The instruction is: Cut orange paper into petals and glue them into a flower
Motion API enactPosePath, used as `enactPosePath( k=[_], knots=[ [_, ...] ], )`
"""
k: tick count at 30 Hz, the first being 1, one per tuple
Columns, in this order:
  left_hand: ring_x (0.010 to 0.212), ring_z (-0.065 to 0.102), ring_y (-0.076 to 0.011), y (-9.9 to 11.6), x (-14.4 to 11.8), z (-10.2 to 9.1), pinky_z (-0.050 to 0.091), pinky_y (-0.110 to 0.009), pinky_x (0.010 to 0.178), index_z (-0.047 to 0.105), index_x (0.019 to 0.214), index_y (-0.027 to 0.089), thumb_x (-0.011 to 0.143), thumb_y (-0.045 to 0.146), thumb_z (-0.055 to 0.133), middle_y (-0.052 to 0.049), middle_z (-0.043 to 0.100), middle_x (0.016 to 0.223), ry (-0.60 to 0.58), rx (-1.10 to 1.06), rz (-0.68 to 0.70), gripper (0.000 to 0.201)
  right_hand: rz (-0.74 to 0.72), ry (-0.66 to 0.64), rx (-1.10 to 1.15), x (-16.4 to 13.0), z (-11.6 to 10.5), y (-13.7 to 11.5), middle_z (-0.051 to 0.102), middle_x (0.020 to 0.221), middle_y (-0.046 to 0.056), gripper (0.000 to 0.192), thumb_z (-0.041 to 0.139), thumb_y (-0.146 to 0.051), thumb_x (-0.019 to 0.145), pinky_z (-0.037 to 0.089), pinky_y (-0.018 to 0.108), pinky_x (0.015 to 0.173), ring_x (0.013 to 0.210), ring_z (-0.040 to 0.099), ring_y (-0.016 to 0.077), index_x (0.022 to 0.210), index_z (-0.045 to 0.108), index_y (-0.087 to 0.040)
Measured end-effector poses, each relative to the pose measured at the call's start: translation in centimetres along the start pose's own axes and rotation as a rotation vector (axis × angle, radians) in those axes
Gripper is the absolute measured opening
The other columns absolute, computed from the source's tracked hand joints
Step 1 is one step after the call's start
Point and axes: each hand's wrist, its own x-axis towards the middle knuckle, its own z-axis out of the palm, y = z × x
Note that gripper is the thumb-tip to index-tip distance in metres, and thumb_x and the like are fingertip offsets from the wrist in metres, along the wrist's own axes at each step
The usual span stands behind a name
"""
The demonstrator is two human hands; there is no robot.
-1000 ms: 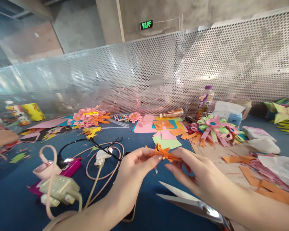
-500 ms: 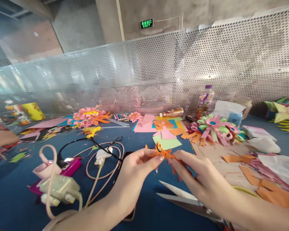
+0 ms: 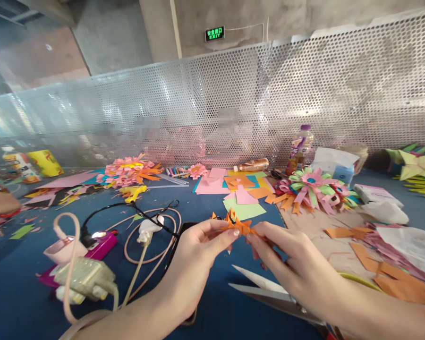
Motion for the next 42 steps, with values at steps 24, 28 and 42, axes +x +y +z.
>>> enactPosePath(
  k=[24, 28, 42],
  knots=[
    [0.085, 0.058, -0.0177, -0.48, 0.08, -0.04, 0.044, -0.029, 0.080, 0.073, 0.088, 0.016, 0.071, 0.032, 0.074, -0.009, 0.070, 0.093, -0.020, -0.025, 0.014, 0.024, -0.018, 0.011, 0.012, -0.35, 0.37, 0.11, 0.056, 0.063, -0.001, 0.024, 0.038, -0.024, 0.095, 0.041, 0.020, 0.050, 0.054, 0.051, 0.0098, 0.074, 0.049, -0.020],
    [0.084, 0.057, -0.0172, -0.50, 0.00, -0.09, 0.044, -0.029, 0.079, 0.072, 0.088, 0.015, 0.072, 0.033, 0.073, -0.009, 0.070, 0.092, -0.024, -0.006, 0.015, 0.024, -0.024, 0.014, 0.016, -0.45, 0.42, 0.10, 0.056, 0.063, -0.001, 0.023, 0.038, -0.023, 0.095, 0.042, 0.019, 0.051, 0.054, 0.051, 0.0094, 0.074, 0.049, -0.020],
    [0.088, 0.062, -0.0201, 0.06, -0.07, -0.13, 0.048, -0.030, 0.081, 0.070, 0.083, 0.017, 0.069, 0.029, 0.075, -0.006, 0.070, 0.091, 0.001, 0.036, 0.137, 0.019, 0.000, 0.131, 0.005, -0.21, 0.63, 0.03, 0.059, 0.074, 0.000, 0.012, 0.058, -0.023, 0.082, 0.048, 0.022, 0.057, 0.063, 0.054, 0.0119, 0.093, 0.055, -0.021]
  ],
)
